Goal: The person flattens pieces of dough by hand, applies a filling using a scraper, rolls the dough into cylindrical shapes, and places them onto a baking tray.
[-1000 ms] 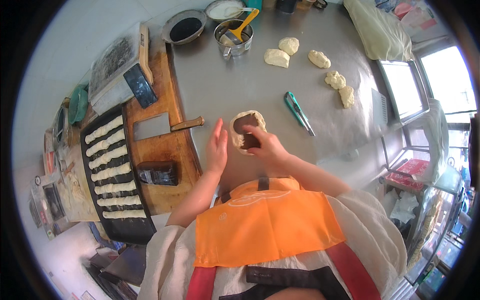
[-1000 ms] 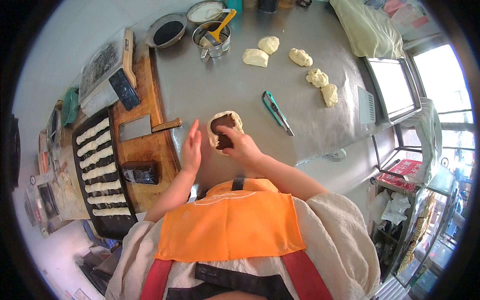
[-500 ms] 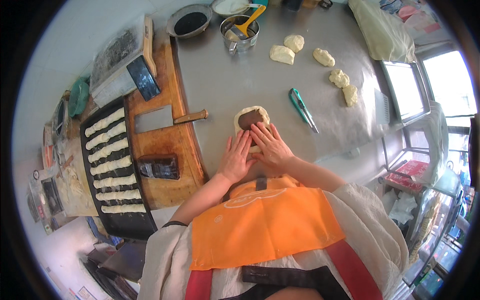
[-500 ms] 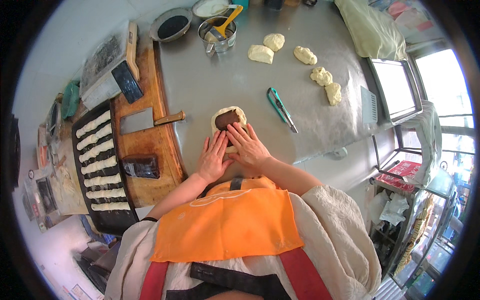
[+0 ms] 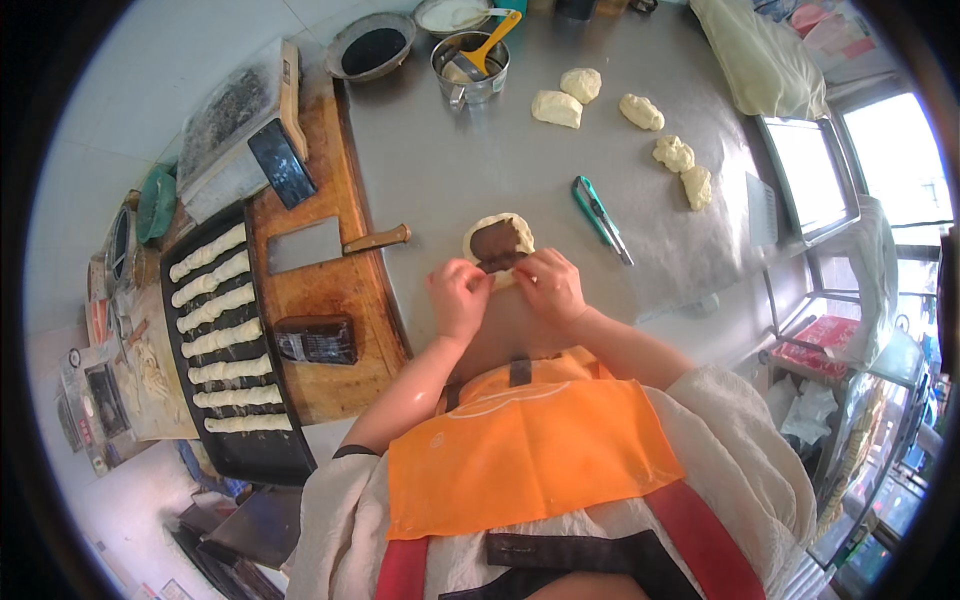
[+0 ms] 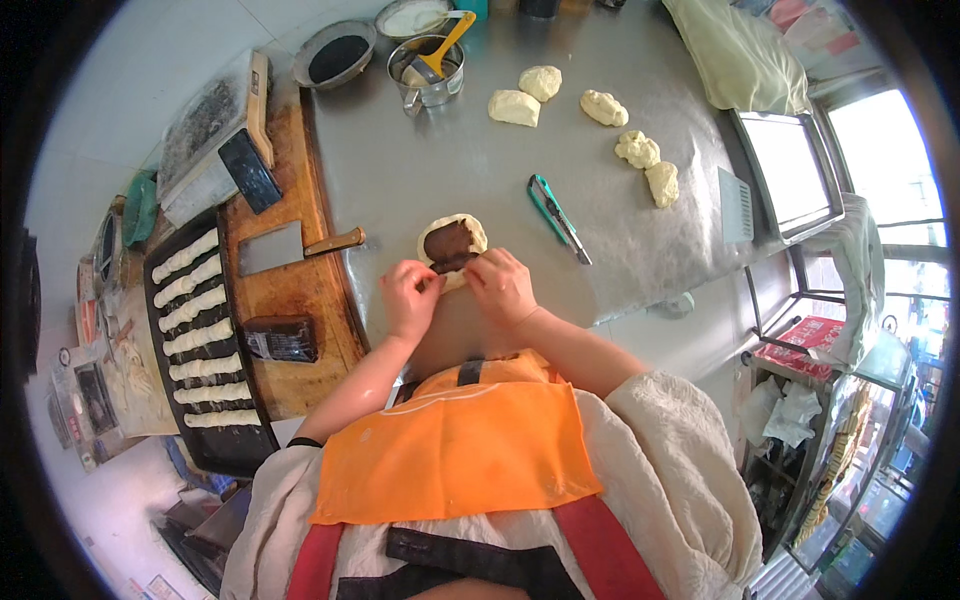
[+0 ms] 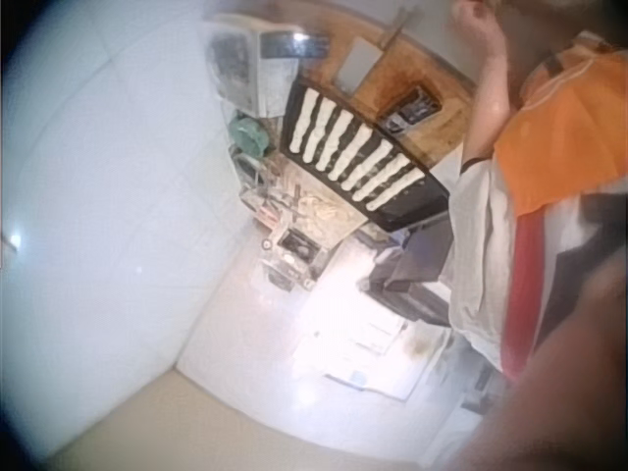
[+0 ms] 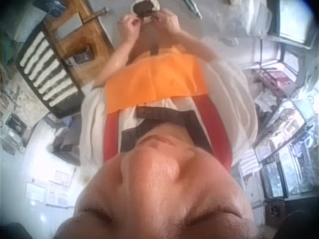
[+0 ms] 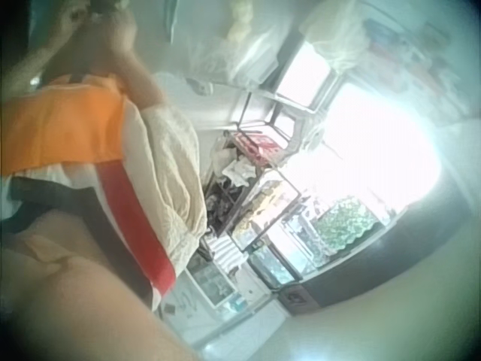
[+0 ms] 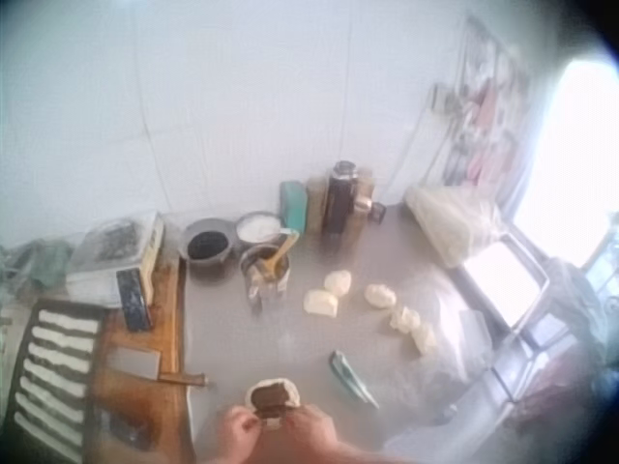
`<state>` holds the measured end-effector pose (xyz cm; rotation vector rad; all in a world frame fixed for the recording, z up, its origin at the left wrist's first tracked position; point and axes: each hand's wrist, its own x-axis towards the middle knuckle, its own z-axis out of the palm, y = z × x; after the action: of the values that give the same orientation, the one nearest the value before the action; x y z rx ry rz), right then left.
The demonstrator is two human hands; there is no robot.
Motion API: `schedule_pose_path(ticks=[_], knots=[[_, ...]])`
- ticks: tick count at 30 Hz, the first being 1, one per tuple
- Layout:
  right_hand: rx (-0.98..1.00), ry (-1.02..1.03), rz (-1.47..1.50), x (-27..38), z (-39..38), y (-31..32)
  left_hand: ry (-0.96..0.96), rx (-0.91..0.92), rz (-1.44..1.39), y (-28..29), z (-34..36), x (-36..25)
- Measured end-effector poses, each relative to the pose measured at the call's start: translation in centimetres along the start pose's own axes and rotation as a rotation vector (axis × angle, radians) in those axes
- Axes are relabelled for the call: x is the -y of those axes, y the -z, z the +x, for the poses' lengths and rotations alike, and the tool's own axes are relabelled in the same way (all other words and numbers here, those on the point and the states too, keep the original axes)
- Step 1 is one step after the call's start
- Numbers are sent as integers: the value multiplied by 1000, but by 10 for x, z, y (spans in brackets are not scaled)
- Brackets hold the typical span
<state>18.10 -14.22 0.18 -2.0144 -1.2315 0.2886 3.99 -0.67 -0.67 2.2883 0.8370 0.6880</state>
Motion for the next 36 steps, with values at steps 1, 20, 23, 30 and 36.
schedule_pose_path(ticks=[1, 20, 23, 30, 36], knots=[[-47, 32, 19, 7, -1, -7, 162, 12, -33, -2, 4, 4], [-343, -115, 63, -12, 142, 5, -314, 301, 381, -23, 58, -32], [-284, -131, 66, -24, 93, 31, -339, 218, 440, -24, 113, -21], [-33, -403, 373, -28, 30, 42, 268, 710, -94, -13, 114, -15], [365, -340, 1166, 0, 60, 73, 957, 698, -1521, 17, 51, -80]])
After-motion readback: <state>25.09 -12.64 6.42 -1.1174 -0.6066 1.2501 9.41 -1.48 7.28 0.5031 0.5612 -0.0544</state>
